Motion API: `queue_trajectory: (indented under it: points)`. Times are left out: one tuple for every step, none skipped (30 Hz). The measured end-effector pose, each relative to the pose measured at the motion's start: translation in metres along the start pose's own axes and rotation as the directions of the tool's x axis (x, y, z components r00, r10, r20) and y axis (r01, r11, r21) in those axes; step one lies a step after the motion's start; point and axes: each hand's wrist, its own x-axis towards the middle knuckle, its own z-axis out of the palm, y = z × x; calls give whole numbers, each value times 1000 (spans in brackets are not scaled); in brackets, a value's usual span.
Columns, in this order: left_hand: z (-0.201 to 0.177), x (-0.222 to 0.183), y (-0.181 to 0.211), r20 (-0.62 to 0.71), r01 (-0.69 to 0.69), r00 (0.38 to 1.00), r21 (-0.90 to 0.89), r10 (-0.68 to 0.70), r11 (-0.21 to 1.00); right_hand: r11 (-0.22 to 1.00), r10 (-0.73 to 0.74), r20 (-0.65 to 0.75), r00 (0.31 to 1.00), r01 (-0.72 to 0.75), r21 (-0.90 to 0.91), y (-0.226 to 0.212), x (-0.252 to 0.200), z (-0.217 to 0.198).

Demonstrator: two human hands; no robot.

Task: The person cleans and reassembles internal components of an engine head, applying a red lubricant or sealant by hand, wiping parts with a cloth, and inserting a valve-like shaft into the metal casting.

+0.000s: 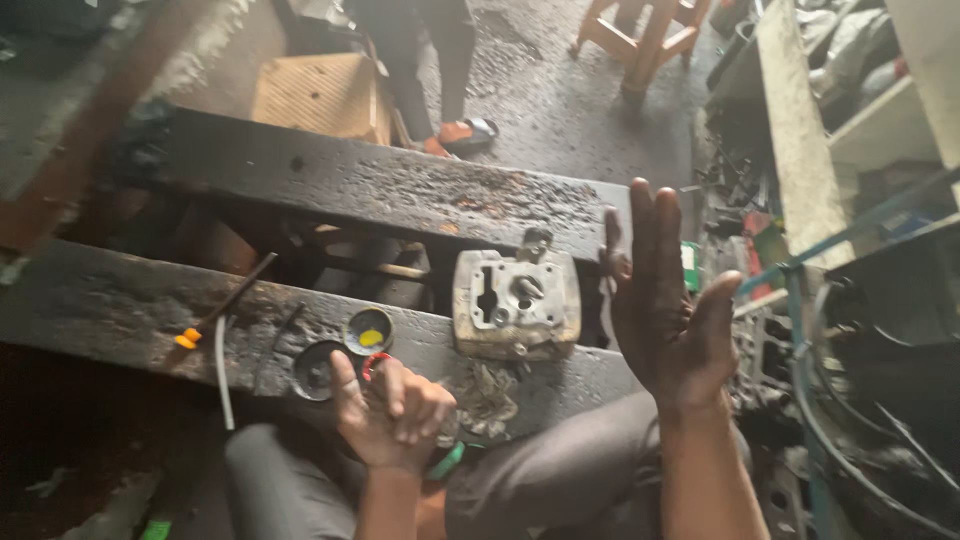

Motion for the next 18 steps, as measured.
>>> queue_trajectory:
  points:
    - [-4,-3,-1,-49,-21,999,30,23,999,988,0,48,999,-8,157,-3,-2,1]
    - [-8,-5,-5,-126,-39,990,123,55,992,949,-7,103,995,-26,315,-3,-1,-2]
    - [-10,-5,-11,-199,-48,976,217,93,975,974,75,16,997,-70,-216,-4,-2,-7]
    - [-11,3,-11,-244,-50,960,321,134,946,730,84,-91,992,-123,-672,-1,3,-14]
    - [-8,11,-11,-208,-21,960,607,185,794,294,39,-198,979,-200,-935,3,9,-23]
    - [-2,17,-17,-167,15,962,821,214,570,407,79,-233,969,-245,-880,10,11,-33]
    - [6,23,-24,-114,43,966,956,232,290,513,121,-263,957,-287,-809,17,14,-42]
    - [15,37,-32,-9,-35,977,979,214,200,443,126,-410,903,-421,-791,24,17,-47]
    - [25,50,-40,96,-119,977,987,190,111,377,116,-550,827,-549,-746,32,19,-47]
    - [35,63,-46,198,-203,966,979,163,14,362,110,-593,798,-588,-723,35,21,-47]
    - [42,78,-53,243,-235,960,970,143,-68,349,103,-635,766,-626,-698,34,26,-49]
    - [46,85,-58,268,-248,956,956,120,-158,359,75,-634,770,-614,-703,33,26,-49]
    - [48,91,-62,291,-261,952,934,97,-246,370,47,-632,773,-601,-708,31,27,-49]
    - [47,92,-66,280,-260,957,944,75,-205,377,28,-633,773,-595,-710,30,24,-47]
    - [45,92,-70,269,-257,962,952,52,-164,389,58,-647,760,-614,-687,29,21,-44]
    - [43,96,-73,267,-261,963,957,29,-126,404,82,-655,752,-625,-668,27,22,-40]
    - [41,97,-74,256,-254,967,962,11,-102,419,107,-661,743,-637,-648,24,23,-38]
    - [39,95,-75,246,-245,969,966,-6,-80,407,115,-667,736,-648,-644,22,24,-36]
